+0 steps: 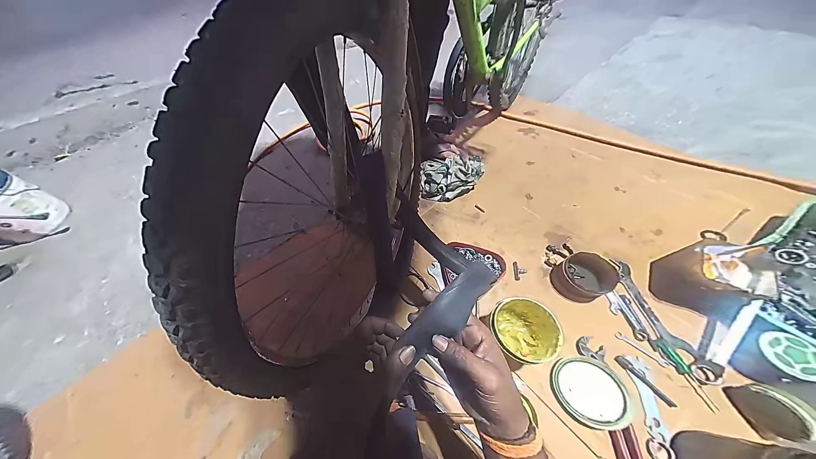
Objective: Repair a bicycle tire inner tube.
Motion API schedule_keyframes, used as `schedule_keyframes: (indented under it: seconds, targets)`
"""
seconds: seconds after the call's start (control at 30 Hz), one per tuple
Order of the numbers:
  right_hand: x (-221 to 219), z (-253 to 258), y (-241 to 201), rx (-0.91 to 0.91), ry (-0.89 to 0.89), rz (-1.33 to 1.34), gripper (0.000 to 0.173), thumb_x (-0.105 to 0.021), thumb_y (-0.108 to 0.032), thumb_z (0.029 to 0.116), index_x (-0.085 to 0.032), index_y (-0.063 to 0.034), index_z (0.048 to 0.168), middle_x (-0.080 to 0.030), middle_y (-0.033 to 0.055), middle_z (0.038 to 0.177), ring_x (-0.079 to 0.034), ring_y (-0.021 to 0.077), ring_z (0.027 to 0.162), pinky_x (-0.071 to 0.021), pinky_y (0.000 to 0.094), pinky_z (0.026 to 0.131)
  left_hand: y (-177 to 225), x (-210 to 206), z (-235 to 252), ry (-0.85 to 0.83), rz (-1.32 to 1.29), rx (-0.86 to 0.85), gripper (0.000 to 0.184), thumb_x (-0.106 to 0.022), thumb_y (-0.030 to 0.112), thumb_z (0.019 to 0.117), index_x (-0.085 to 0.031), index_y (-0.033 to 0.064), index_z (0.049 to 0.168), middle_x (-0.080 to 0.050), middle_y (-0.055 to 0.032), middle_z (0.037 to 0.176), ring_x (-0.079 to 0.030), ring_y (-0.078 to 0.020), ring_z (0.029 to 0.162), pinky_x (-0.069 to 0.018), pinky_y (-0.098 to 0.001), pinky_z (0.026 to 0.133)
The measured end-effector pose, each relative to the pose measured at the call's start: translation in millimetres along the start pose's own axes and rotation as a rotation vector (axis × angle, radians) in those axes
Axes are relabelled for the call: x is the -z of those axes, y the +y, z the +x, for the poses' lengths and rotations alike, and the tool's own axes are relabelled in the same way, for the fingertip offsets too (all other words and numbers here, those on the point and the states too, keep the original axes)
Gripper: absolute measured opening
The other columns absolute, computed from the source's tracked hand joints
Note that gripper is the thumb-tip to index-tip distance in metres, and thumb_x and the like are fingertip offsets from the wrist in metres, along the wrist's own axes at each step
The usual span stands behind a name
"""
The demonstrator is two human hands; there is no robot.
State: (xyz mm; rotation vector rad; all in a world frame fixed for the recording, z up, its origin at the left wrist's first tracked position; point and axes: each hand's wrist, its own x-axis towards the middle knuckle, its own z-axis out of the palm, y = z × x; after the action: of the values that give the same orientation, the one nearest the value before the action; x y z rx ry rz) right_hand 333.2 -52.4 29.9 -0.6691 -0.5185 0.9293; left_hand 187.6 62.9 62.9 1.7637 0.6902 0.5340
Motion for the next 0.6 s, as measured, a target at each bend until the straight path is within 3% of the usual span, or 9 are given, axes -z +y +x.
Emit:
schedule_keyframes:
  seconds: [0.07, 0.13, 0.17, 0.23, 0.27, 0.33, 0.4, 0.5, 0.6]
  targets:
    - [2, 1, -3, 0.007, -0.006, -0.015, 0.059, -0.061, -0.003, 0.0977, -0.034, 0.0113, 0.149, -0.058, 0.0279, 0.138, -0.062, 0.034, 0.123, -0.0509, 0.0486, 0.107, -16, -9, -10, 0.039, 0.058, -0.055, 0.044, -0.074, 0.033, 0.0894, -0.063, 0.0102, 0.125, -0.07, 0.0027, 0.104, -0.066, -0.0052, 0.081, -0.0578, -0.0218, 0.065]
    - [3, 3, -5, 0.019, 0.007, -0.024, 0.058, -0.06, -0.004, 0.0976, -0.035, 0.0112, 0.147, -0.058, 0.0286, 0.139, -0.062, 0.0357, 0.124, -0.0504, 0.0492, 0.108, -29, -12, -25, -0.033, 0.091, -0.022, 0.057, -0.074, 0.038, 0.0891, -0.059, 0.0052, 0.132, -0.069, -0.003, 0.114, -0.068, -0.0083, 0.093, -0.0609, -0.0286, 0.078]
    - [3, 3, -6, 0.019, 0.014, -0.024, 0.057, -0.06, -0.003, 0.0975, -0.036, 0.011, 0.147, -0.057, 0.0286, 0.14, -0.062, 0.0362, 0.124, -0.0504, 0.0489, 0.108, -31, -11, -34, -0.094, 0.121, 0.058, 0.055, -0.075, 0.04, 0.0886, -0.061, 0.0061, 0.13, -0.071, -0.0018, 0.11, -0.069, -0.0074, 0.093, -0.0606, -0.0305, 0.082]
    - [5, 1, -7, 0.012, 0.02, -0.034, 0.055, -0.06, -0.004, 0.0978, -0.037, 0.011, 0.146, -0.056, 0.0286, 0.142, -0.061, 0.0366, 0.126, -0.0498, 0.0487, 0.109, -28, -7, -47, -0.187, 0.186, 0.262, 0.05, -0.074, 0.046, 0.0871, -0.067, 0.0098, 0.121, -0.074, -0.0001, 0.095, -0.071, -0.008, 0.085, -0.0608, -0.0354, 0.079]
    - [5, 0, -6, 0.006, 0.024, -0.041, 0.056, -0.06, -0.004, 0.0977, -0.037, 0.0111, 0.146, -0.056, 0.0289, 0.142, -0.061, 0.037, 0.126, -0.0499, 0.0489, 0.109, -23, -6, -50, -0.215, 0.179, 0.336, 0.049, -0.074, 0.045, 0.0876, -0.068, 0.0087, 0.119, -0.073, -0.0009, 0.095, -0.07, -0.0078, 0.087, -0.0598, -0.0341, 0.081]
    - [4, -1, -5, -0.008, 0.019, -0.055, 0.056, -0.06, -0.005, 0.0975, -0.037, 0.0108, 0.146, -0.056, 0.0286, 0.142, -0.061, 0.0371, 0.126, -0.0508, 0.0488, 0.108, 2, -5, -51, -0.214, 0.087, 0.48, 0.042, -0.075, 0.027, 0.09, -0.065, 0.0011, 0.122, -0.07, -0.0059, 0.102, -0.066, -0.0088, 0.094, -0.0546, -0.0307, 0.09]
    - [2, -1, -2, -0.017, 0.017, -0.072, 0.056, -0.06, -0.006, 0.0981, -0.037, 0.0107, 0.147, -0.056, 0.028, 0.142, -0.062, 0.0363, 0.125, -0.0522, 0.0481, 0.106, 2, -3, -55, -0.186, 0.033, 0.461, 0.038, -0.075, 0.02, 0.0886, -0.066, 0.0021, 0.121, -0.072, -0.0045, 0.103, -0.068, -0.0078, 0.094, -0.0559, -0.0295, 0.09]
    - [1, 0, 0, -0.044, 0.021, -0.067, 0.057, -0.06, -0.008, 0.0986, -0.036, 0.0098, 0.148, -0.056, 0.0285, 0.143, -0.062, 0.037, 0.124, -0.0527, 0.0486, 0.105, -25, 5, -64, -0.204, 0.024, 0.315, 0.034, -0.07, 0.028, 0.0953, -0.068, 0.0045, 0.12, -0.074, -0.0036, 0.099, -0.071, -0.0093, 0.089, -0.0608, -0.034, 0.084]
    - [0, -1, -2, -0.084, 0.018, -0.054, 0.062, -0.061, -0.021, 0.1007, -0.036, 0.0078, 0.15, -0.058, 0.0281, 0.14, -0.063, 0.038, 0.122, -0.0535, 0.051, 0.104, -4, 8, -61, -0.195, 0.009, 0.496, 0.027, -0.053, 0.02, 0.1035, -0.067, 0.0017, 0.118, -0.07, -0.0031, 0.097, -0.067, -0.0064, 0.086, -0.0574, -0.0299, 0.083]
